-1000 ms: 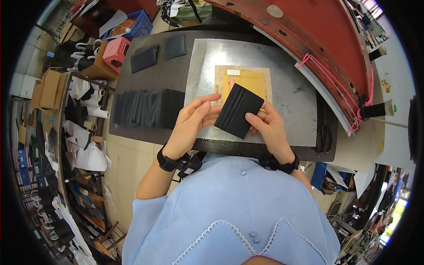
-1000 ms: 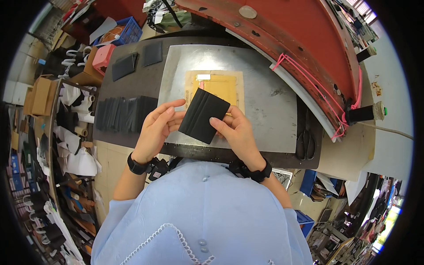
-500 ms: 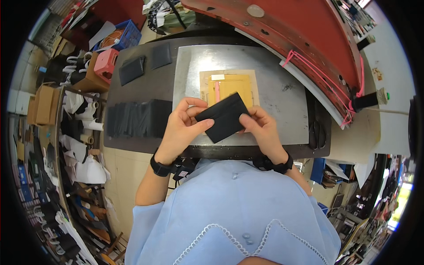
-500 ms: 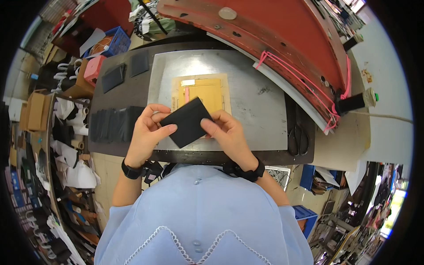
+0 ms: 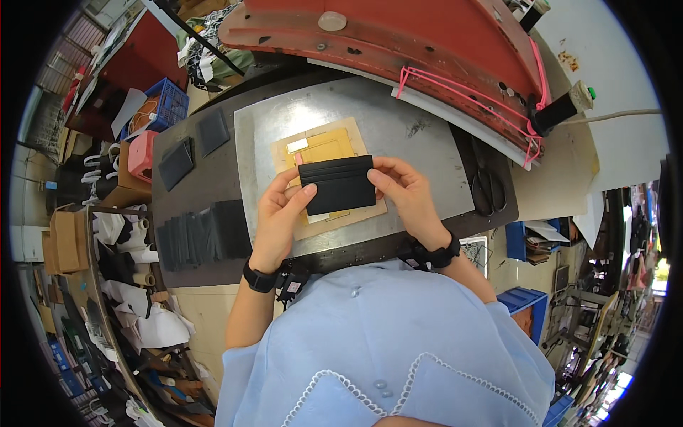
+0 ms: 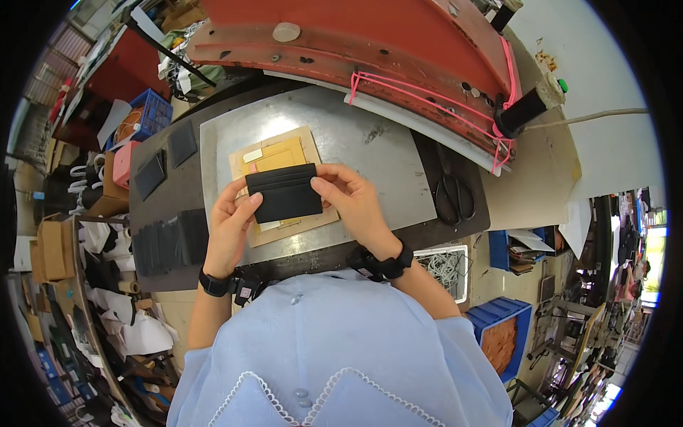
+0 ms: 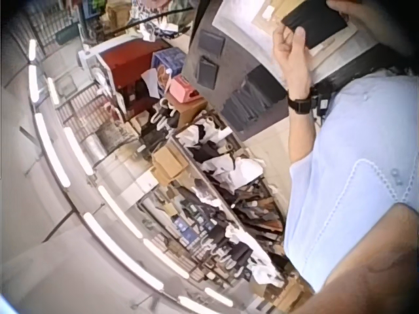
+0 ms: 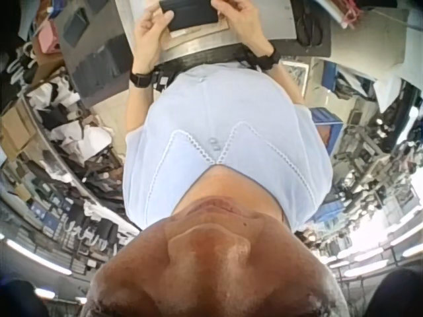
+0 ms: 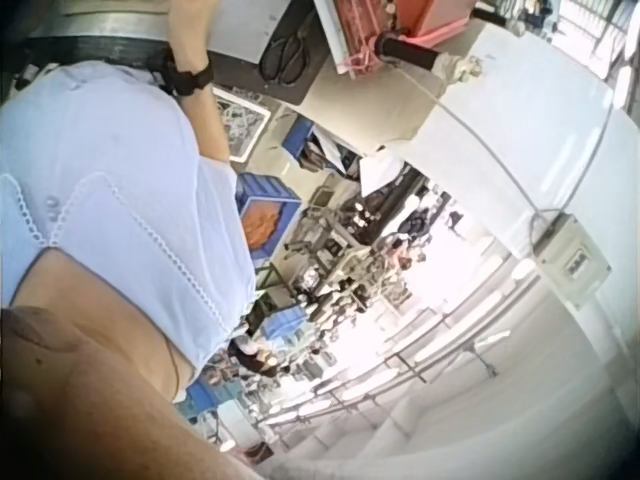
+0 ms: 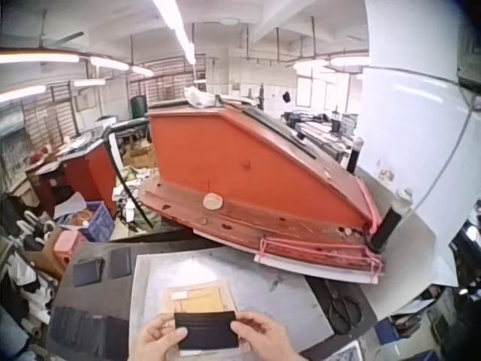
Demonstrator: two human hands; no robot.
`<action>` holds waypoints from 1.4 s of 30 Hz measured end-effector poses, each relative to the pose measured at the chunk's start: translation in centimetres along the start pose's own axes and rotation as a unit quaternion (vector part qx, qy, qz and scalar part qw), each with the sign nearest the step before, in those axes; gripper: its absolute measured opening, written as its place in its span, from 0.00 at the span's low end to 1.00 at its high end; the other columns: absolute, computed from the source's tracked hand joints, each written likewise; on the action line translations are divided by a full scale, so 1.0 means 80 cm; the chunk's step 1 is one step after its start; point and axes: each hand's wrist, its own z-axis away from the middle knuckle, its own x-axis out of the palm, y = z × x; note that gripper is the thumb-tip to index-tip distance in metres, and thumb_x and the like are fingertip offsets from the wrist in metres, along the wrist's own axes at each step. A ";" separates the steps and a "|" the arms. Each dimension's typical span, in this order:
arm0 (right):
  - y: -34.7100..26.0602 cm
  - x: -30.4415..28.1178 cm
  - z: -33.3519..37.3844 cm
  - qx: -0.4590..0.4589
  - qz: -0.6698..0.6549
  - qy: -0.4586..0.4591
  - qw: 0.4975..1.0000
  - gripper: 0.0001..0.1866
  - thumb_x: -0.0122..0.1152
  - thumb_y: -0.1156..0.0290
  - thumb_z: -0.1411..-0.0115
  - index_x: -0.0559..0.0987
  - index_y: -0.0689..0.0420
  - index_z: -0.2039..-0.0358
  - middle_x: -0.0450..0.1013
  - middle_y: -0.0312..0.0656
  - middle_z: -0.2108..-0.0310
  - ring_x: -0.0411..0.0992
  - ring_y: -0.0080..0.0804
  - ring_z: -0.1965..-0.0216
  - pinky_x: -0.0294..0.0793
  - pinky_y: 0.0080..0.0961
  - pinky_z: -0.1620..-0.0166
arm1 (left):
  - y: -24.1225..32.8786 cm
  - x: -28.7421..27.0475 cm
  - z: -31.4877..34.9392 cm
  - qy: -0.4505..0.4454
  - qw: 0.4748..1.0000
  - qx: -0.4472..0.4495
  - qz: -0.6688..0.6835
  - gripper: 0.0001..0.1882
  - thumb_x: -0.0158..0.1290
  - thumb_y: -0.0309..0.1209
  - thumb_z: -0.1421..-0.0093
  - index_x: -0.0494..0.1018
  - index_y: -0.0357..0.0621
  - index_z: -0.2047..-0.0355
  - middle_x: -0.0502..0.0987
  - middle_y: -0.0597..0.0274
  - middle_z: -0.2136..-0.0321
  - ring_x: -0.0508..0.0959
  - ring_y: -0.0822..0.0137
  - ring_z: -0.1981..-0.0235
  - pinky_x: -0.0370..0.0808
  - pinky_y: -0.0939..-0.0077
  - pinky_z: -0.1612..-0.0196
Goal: The person is using a die-cutting clicker press to cut leather pieces and is then stacking and organizing the cut card holders.
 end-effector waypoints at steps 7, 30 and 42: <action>0.012 -0.007 -0.006 0.025 -0.020 0.011 0.999 0.14 0.64 0.67 0.36 0.80 0.61 0.53 0.76 0.32 0.68 0.71 0.18 0.69 0.71 0.17 0.63 | -0.015 -0.008 -0.007 0.002 1.000 -0.014 -0.016 0.21 0.53 0.26 0.32 0.67 0.36 0.40 0.82 0.60 0.60 0.77 0.79 0.62 0.72 0.84 0.59; 0.011 -0.004 -0.009 0.042 0.041 -0.009 0.998 0.11 0.64 0.69 0.36 0.81 0.60 0.56 0.76 0.31 0.69 0.70 0.15 0.70 0.69 0.14 0.66 | -0.012 -0.015 0.000 -0.022 0.998 -0.029 -0.056 0.08 0.55 0.24 0.35 0.74 0.40 0.55 0.82 0.63 0.63 0.79 0.78 0.64 0.74 0.84 0.59; -0.001 0.009 -0.002 0.040 0.090 -0.061 0.993 0.12 0.58 0.71 0.33 0.79 0.62 0.52 0.78 0.37 0.62 0.72 0.19 0.63 0.72 0.18 0.59 | 0.018 -0.102 0.087 0.273 0.948 0.156 -0.057 0.13 0.57 0.21 0.37 0.70 0.36 0.52 0.81 0.62 0.64 0.78 0.78 0.64 0.73 0.86 0.60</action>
